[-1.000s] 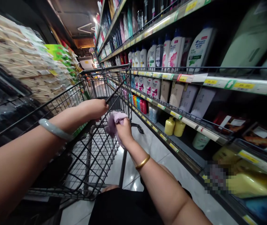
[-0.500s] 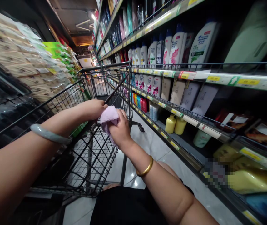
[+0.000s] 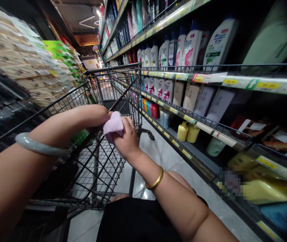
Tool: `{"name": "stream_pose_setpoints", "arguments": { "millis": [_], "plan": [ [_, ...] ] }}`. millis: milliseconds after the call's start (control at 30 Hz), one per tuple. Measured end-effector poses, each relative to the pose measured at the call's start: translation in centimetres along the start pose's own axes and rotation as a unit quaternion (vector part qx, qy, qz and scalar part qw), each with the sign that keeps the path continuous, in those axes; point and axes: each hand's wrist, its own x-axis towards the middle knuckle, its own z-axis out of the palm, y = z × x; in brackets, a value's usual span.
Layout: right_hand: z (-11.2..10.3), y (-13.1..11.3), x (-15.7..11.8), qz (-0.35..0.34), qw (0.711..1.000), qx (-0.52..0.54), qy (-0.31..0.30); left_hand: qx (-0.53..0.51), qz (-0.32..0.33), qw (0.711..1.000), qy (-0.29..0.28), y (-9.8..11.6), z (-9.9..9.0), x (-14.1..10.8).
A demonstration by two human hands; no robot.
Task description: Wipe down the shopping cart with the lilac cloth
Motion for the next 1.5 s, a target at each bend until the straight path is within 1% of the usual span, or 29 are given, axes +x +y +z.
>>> {"name": "stream_pose_setpoints", "arguments": {
  "millis": [100, 133, 167, 200, 267, 333, 367, 400, 467, 533, 567, 600, 633, 667, 767, 833, 867, 933, 1000, 1033, 1067, 1100, 1133, 1233, 1300, 1333, 1367, 1467, 1500],
  "plan": [
    [0.5, 2.2, -0.6, 0.142, 0.989, -0.041, -0.015, 0.012, -0.059, 0.995, -0.074, 0.5, -0.1, -0.4],
    [0.6, 2.6, -0.7, 0.179, 0.983, -0.045, -0.008, 0.011, -0.071, 0.994, -0.085, 0.6, -0.2, -0.5],
    [0.6, 2.5, -0.7, 0.191, 0.981, -0.043, 0.005, 0.011, -0.073, 0.993, -0.087, 0.5, -0.2, -0.4],
    [0.6, 2.0, -0.8, 0.173, 0.984, -0.035, 0.016, 0.013, -0.065, 0.994, -0.081, 0.4, -0.2, -0.3],
    [0.5, 0.1, -1.0, 0.065, 0.998, -0.007, 0.018, 0.020, -0.042, 0.997, -0.062, -0.1, 0.0, 0.2],
    [0.4, -1.5, -1.3, -0.045, 0.999, 0.008, -0.012, 0.024, -0.021, 0.999, -0.042, -0.5, 0.1, 0.6],
    [0.5, -1.8, -1.5, -0.074, 0.997, 0.003, -0.033, 0.025, -0.017, 0.999, -0.036, -0.7, 0.2, 0.7],
    [0.6, -1.7, -1.7, -0.081, 0.995, -0.009, -0.053, 0.020, -0.023, 0.999, -0.037, -0.7, 0.2, 0.7],
    [0.8, -0.2, -1.9, -0.021, 0.997, -0.042, -0.062, 0.008, -0.048, 0.997, -0.052, -0.4, 0.1, 0.3],
    [0.9, 1.7, -1.9, 0.092, 0.994, -0.058, -0.022, -0.004, -0.067, 0.995, -0.067, 0.0, 0.0, -0.1],
    [0.9, 2.2, -1.7, 0.136, 0.989, -0.057, 0.006, -0.008, -0.069, 0.995, -0.070, 0.2, -0.1, -0.3],
    [0.8, 2.3, -1.6, 0.157, 0.986, -0.051, 0.028, -0.008, -0.066, 0.995, -0.069, 0.2, -0.1, -0.3],
    [0.7, 2.0, -1.4, 0.149, 0.987, -0.044, 0.038, -0.007, -0.059, 0.996, -0.065, 0.2, -0.1, -0.3],
    [0.5, 1.3, -1.3, 0.113, 0.992, -0.036, 0.033, -0.005, -0.053, 0.997, -0.060, 0.1, -0.1, -0.3],
    [0.3, -1.3, -1.5, -0.038, 0.998, -0.022, -0.034, -0.006, -0.039, 0.998, -0.049, -0.3, -0.1, 0.1],
    [0.4, -1.4, -2.0, -0.073, 0.993, -0.038, -0.080, -0.011, -0.037, 0.998, -0.048, -0.5, -0.2, 0.2],
    [0.5, -0.7, -2.2, -0.059, 0.992, -0.054, -0.093, -0.015, -0.041, 0.998, -0.049, -0.5, -0.2, 0.2],
    [0.9, 1.5, -2.6, 0.027, 0.992, -0.086, -0.089, -0.024, -0.048, 0.997, -0.049, -0.5, -0.2, 0.2],
    [1.1, 3.4, -2.6, 0.142, 0.984, -0.092, -0.052, -0.035, -0.050, 0.997, -0.048, -0.4, -0.1, 0.3],
    [1.2, 3.7, -2.5, 0.177, 0.980, -0.086, -0.035, -0.040, -0.051, 0.997, -0.047, -0.4, -0.1, 0.4],
    [1.2, 3.5, -2.4, 0.184, 0.980, -0.077, -0.022, -0.042, -0.051, 0.997, -0.047, -0.4, -0.1, 0.5],
    [1.1, 2.8, -2.2, 0.164, 0.984, -0.068, -0.019, -0.043, -0.050, 0.997, -0.047, -0.4, -0.1, 0.7],
    [1.0, 1.7, -2.1, 0.120, 0.991, -0.058, -0.023, -0.043, -0.050, 0.997, -0.046, -0.4, -0.1, 0.8],
    [0.7, -1.8, -1.8, -0.043, 0.997, -0.030, -0.060, -0.043, -0.043, 0.997, -0.039, -0.7, -0.1, 1.4],
    [0.5, -2.2, -1.7, -0.087, 0.991, -0.039, -0.093, -0.043, -0.043, 0.998, -0.034, -0.7, -0.1, 1.7],
    [0.4, -1.8, -1.6, -0.072, 0.990, -0.056, -0.104, -0.041, -0.044, 0.998, -0.033, -0.7, -0.1, 1.8],
    [0.3, -0.9, -1.5, -0.030, 0.990, -0.078, -0.110, -0.040, -0.047, 0.998, -0.033, -0.7, -0.1, 1.9],
    [-0.1, 1.4, -1.1, 0.143, 0.976, -0.129, -0.099, -0.036, -0.058, 0.997, -0.036, -0.4, -0.2, 1.8],
    [-0.3, 1.5, -0.9, 0.166, 0.973, -0.128, -0.091, -0.035, -0.060, 0.997, -0.036, -0.3, -0.2, 1.9]
  ]
}}
